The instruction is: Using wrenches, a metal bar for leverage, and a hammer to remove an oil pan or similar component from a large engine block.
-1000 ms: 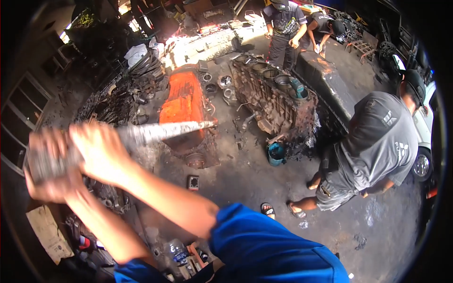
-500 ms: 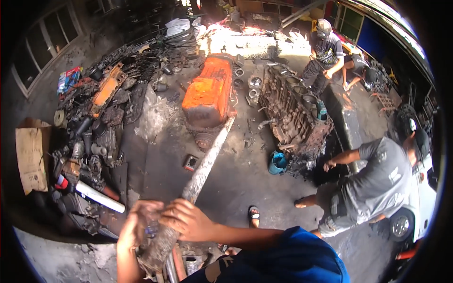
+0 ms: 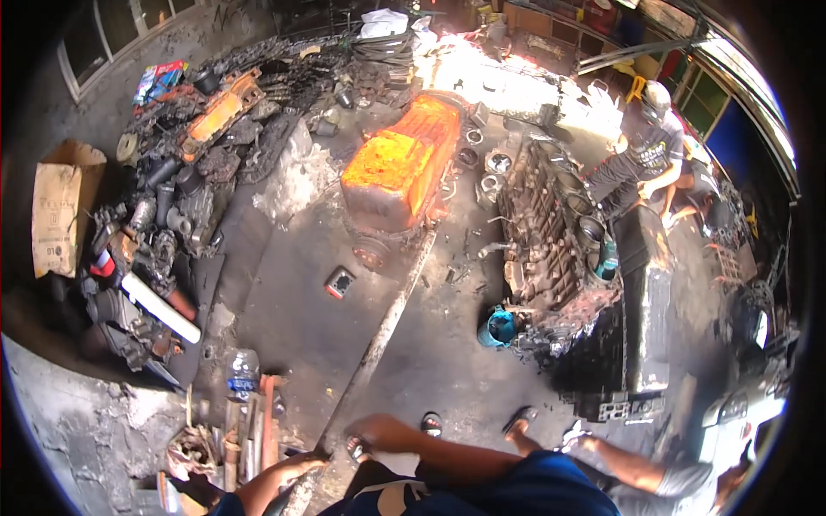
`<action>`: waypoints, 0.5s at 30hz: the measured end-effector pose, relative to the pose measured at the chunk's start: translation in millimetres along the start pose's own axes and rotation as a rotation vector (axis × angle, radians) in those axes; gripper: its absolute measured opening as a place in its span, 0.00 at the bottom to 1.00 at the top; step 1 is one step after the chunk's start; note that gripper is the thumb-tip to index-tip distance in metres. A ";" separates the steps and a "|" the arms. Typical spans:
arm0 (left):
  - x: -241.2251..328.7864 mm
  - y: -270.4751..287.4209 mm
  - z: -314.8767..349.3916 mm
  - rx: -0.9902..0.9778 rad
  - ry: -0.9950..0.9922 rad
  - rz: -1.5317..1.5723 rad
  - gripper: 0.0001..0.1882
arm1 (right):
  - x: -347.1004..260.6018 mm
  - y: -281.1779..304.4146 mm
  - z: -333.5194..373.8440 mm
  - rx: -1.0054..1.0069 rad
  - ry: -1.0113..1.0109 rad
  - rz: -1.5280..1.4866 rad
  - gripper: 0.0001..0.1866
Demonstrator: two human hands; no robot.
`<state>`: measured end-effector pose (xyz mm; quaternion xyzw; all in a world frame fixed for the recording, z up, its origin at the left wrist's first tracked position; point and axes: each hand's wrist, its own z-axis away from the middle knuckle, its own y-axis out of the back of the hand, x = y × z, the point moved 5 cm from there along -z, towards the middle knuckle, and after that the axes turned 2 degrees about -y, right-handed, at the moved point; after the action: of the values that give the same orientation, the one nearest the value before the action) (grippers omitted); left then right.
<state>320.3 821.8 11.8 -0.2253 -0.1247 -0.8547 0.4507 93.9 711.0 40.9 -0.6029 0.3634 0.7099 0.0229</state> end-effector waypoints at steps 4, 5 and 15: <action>-145.3 -19.7 -83.8 0.203 0.034 -0.038 0.29 | 133.7 104.4 51.6 0.557 -0.587 0.001 0.14; -156.6 -25.5 -99.8 0.274 -0.111 0.009 0.32 | 168.4 116.6 55.0 0.623 -0.625 -0.046 0.13; -188.7 -107.9 -183.9 -0.020 0.463 -0.310 0.46 | 429.9 79.5 -33.0 0.685 -1.239 -0.595 0.30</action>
<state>273.8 940.8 -242.7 -0.0069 -0.0429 -0.9434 0.3288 -32.8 460.2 -295.7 -0.1267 0.3062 0.7299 0.5979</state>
